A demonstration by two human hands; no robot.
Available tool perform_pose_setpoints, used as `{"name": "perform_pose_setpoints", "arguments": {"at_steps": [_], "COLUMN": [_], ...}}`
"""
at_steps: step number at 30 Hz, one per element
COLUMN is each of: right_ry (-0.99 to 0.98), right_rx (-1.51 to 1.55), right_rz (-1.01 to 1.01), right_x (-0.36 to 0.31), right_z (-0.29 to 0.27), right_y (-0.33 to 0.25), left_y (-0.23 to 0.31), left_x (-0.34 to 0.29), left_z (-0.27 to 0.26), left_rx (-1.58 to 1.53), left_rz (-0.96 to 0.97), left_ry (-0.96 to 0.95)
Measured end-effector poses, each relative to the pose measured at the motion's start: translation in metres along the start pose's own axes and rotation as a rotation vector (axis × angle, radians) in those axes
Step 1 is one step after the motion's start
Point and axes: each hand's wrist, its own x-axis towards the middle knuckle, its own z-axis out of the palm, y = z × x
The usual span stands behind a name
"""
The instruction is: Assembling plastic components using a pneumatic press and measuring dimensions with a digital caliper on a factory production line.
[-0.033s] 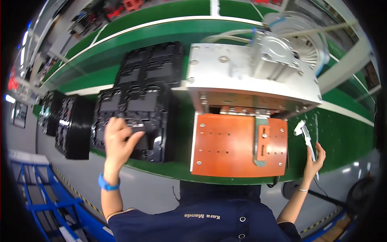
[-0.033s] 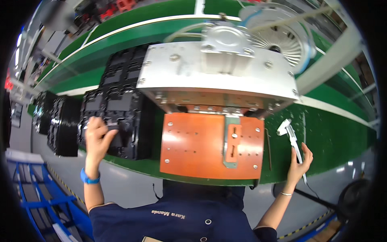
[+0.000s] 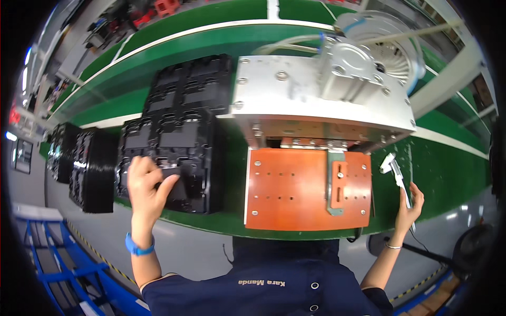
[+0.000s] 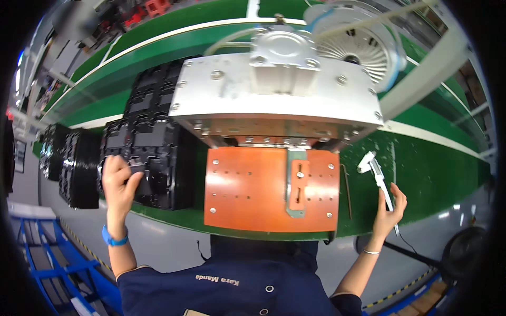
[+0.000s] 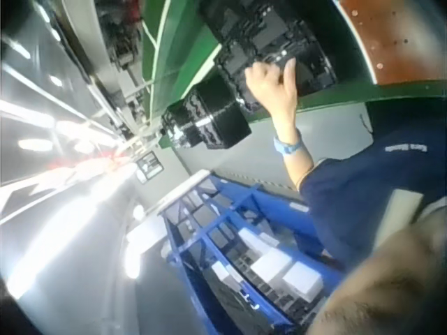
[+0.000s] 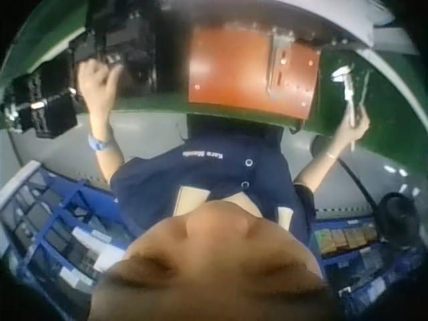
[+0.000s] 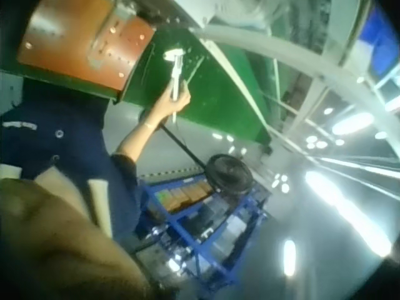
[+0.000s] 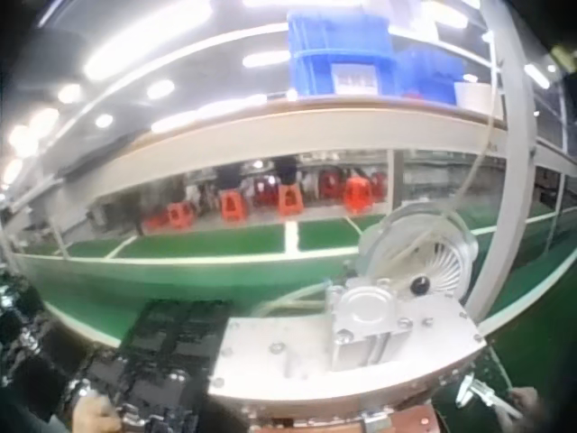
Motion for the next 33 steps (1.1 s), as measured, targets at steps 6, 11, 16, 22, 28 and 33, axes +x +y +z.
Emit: {"name": "perform_pose_setpoints", "arguments": {"at_steps": [6, 11, 16, 22, 28, 33], "right_ry": [-0.156, -0.524, -0.576, -0.564, -0.552, -0.569], "right_rx": [0.329, 0.358, 0.266, 0.092, 0.01, 0.134], "right_rz": [-0.193, -0.649, -0.712, -0.774, -0.766, -0.672], "right_x": [0.003, 0.004, -0.004, -0.013, -0.01, -0.01], "right_z": [-0.005, 0.002, 0.019, 0.026, 0.029, 0.023], "right_y": [-0.117, -0.204, -0.211, -0.216, -0.224, -0.219], "left_y": [0.128, 0.166, 0.153, 0.14, 0.137, 0.139], "left_x": [0.032, 0.028, 0.008, 0.0, 0.003, 0.0], "left_z": [0.032, 0.073, 0.064, 0.065, 0.061, 0.062], "left_rx": [-0.229, -0.318, -0.45, -0.547, -0.54, -0.578], "left_rz": [0.19, 0.197, 0.202, 0.361, 0.379, 0.365], "left_ry": [-0.07, -0.119, -0.181, -0.263, -0.3, -0.294]}}
